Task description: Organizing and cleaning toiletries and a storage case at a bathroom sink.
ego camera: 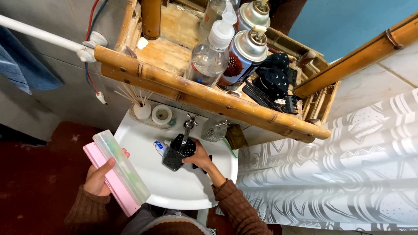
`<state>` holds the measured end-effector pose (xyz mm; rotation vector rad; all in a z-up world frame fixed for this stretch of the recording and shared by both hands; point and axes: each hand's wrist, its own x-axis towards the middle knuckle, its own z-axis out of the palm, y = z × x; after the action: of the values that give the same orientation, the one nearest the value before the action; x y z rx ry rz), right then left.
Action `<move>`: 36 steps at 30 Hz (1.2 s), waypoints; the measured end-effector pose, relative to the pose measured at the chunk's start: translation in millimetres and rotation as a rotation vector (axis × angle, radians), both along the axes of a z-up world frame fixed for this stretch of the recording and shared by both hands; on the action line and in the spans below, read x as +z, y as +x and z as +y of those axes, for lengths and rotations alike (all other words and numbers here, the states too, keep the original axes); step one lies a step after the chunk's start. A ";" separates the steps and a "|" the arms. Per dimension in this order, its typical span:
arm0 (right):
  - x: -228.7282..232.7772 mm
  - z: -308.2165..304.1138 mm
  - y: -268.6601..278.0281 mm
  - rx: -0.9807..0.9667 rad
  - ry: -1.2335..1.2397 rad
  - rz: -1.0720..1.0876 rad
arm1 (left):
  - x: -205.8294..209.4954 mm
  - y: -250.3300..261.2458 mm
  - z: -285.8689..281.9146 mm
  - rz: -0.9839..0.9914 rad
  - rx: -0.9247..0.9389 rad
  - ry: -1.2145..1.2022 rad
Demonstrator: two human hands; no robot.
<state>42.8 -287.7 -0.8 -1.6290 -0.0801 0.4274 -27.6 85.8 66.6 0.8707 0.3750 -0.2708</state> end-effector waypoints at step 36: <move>-13.7 -31.4 -14.2 -0.005 0.213 0.782 | -4.6 -2.9 -3.2 -0.016 -0.018 0.028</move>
<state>28.6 -319.1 -14.4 -1.1634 0.4508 0.9871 -30.5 82.6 62.0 0.9041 0.3568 -0.2757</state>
